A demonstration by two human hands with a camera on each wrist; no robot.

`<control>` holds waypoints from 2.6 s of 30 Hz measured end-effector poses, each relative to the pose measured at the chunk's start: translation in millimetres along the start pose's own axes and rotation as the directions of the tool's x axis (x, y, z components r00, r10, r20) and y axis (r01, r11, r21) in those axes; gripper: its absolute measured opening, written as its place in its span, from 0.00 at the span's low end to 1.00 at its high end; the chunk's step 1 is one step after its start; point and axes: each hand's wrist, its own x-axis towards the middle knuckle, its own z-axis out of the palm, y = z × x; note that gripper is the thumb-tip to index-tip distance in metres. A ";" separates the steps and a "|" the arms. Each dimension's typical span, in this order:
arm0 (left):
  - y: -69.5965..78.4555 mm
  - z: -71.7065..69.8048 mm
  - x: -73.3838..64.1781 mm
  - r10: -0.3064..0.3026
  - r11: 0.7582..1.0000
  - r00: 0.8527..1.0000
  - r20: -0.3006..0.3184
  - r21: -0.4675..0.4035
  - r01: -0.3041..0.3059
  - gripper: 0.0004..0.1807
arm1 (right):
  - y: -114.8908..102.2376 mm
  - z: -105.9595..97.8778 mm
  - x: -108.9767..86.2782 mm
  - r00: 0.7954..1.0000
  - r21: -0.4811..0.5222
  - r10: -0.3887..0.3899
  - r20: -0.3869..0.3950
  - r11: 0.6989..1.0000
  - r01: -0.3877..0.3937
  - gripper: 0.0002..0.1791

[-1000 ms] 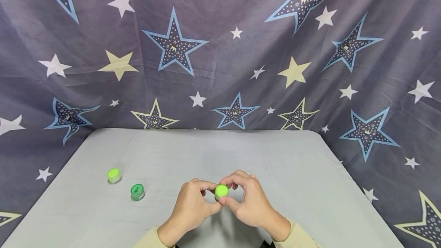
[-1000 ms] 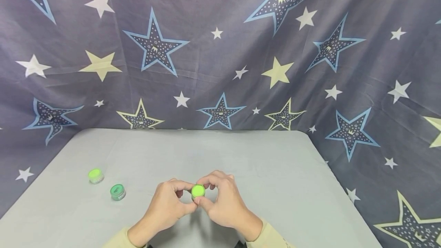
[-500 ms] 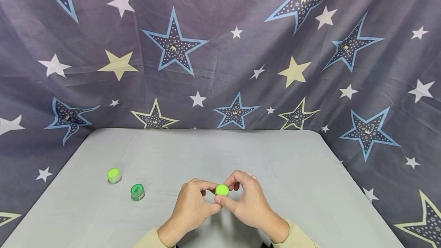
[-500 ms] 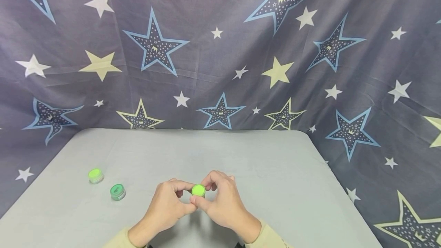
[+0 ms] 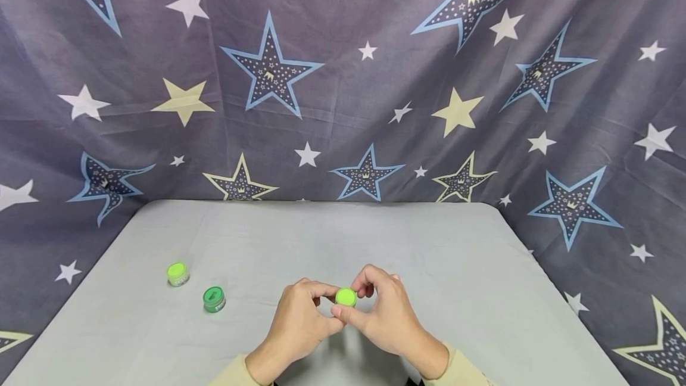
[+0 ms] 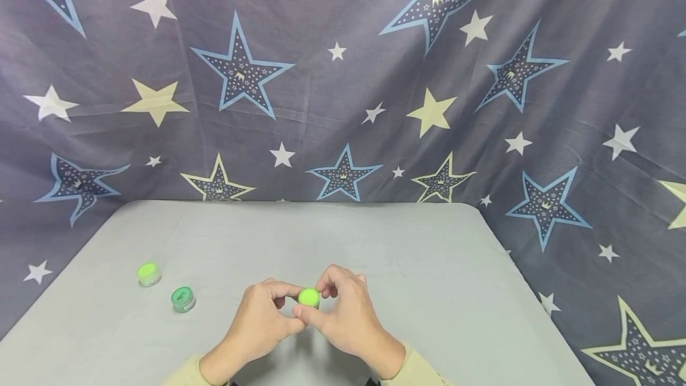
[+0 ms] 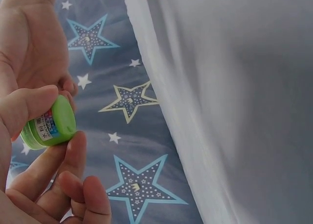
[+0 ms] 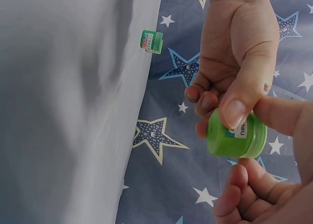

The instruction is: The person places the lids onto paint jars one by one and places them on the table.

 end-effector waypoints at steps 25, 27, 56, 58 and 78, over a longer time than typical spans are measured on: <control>-0.7 -3.4 0.2 0.010 1.000 1.000 0.003 -0.022 -0.010 0.13 | 0.0 -5.0 2.5 0.996 0.069 -0.022 0.083 0.997 0.017 0.20; -0.7 -3.0 0.3 0.016 1.000 1.000 -0.006 -0.019 -0.016 0.13 | 0.3 -4.3 2.6 0.997 0.059 -0.024 0.069 0.998 0.020 0.19; 0.0 0.0 0.3 0.033 0.999 0.999 -0.024 -0.006 -0.033 0.14 | 1.9 0.1 0.3 1.000 0.052 -0.006 0.009 0.999 0.005 0.20; -0.5 -0.3 0.5 0.037 0.999 0.999 -0.022 -0.005 -0.037 0.14 | 2.7 -1.7 1.1 0.999 0.048 -0.035 0.026 0.998 0.034 0.21; 0.2 -2.9 -0.1 0.031 0.999 0.999 -0.006 -0.020 -0.031 0.13 | 0.8 -8.7 4.1 0.994 0.091 -0.054 0.098 0.995 0.045 0.19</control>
